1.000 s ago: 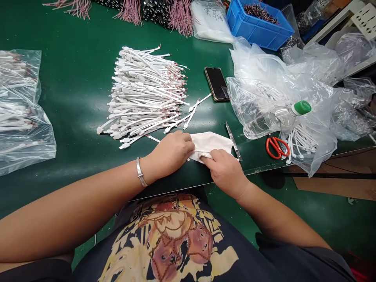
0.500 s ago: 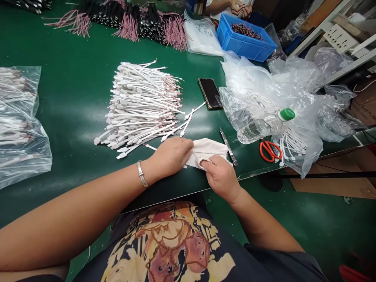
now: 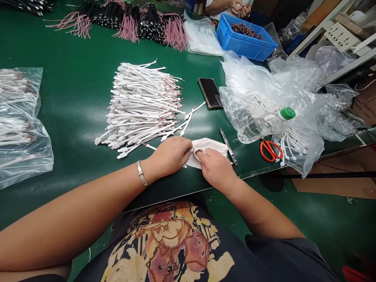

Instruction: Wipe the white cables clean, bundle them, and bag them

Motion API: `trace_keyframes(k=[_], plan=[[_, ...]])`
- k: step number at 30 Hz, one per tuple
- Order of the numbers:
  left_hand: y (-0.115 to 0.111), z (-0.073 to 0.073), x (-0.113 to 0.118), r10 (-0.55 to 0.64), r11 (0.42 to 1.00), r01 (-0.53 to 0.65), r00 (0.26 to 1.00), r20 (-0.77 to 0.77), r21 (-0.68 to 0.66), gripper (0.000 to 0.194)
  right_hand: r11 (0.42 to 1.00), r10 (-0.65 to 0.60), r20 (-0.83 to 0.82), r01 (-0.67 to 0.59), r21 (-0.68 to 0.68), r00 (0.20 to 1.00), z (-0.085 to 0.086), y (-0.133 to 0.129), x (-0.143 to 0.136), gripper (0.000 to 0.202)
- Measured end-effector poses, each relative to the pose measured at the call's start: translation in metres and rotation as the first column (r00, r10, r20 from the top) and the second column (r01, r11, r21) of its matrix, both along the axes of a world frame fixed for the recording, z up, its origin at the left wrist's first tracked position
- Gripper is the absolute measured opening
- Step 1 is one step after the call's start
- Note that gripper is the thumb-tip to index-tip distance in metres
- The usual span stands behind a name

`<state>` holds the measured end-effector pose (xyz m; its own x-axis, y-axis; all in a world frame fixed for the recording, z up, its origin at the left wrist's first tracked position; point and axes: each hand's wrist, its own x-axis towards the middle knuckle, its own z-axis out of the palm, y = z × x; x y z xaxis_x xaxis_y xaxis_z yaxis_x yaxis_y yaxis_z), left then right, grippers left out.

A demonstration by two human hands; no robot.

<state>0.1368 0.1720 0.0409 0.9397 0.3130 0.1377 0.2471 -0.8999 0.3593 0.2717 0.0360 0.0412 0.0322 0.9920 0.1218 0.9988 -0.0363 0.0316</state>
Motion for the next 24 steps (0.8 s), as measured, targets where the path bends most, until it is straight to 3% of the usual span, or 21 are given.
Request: trace_keyframes(k=[4, 9, 13, 17, 21, 24], plan=[[0.0, 0.001, 0.002, -0.017, 0.999, 0.018, 1.0, -0.025, 0.036, 0.021, 0.995, 0.087, 0.125, -0.081, -0.053, 0.988, 0.003, 0.002, -0.003, 0.034], [0.0, 0.003, 0.002, -0.024, 0.997, 0.027, 0.999, -0.033, 0.073, 0.021, 0.985, 0.146, 0.151, -0.129, -0.119, 0.978, 0.011, 0.001, 0.002, 0.03], [-0.002, 0.002, 0.002, -0.021, 0.998, 0.023, 0.999, -0.025, 0.059, 0.022, 0.982, 0.184, 0.122, -0.178, -0.06, 0.975, 0.009, -0.009, 0.008, 0.03], [-0.003, 0.001, -0.002, -0.006, 1.0, 0.006, 1.0, 0.014, -0.002, 0.02, 0.995, 0.092, 0.025, -0.092, 0.028, 0.995, -0.001, -0.022, 0.008, 0.032], [0.009, 0.022, -0.023, 0.083, 0.995, -0.074, 0.986, 0.143, -0.066, 0.021, 0.993, 0.022, -0.044, -0.017, 0.115, 0.999, -0.009, -0.028, 0.006, 0.029], [0.012, 0.05, -0.043, 0.154, 0.987, -0.16, 0.977, 0.146, 0.029, 0.018, 0.988, 0.009, -0.083, 0.004, 0.153, 0.997, -0.011, -0.028, 0.006, 0.029]])
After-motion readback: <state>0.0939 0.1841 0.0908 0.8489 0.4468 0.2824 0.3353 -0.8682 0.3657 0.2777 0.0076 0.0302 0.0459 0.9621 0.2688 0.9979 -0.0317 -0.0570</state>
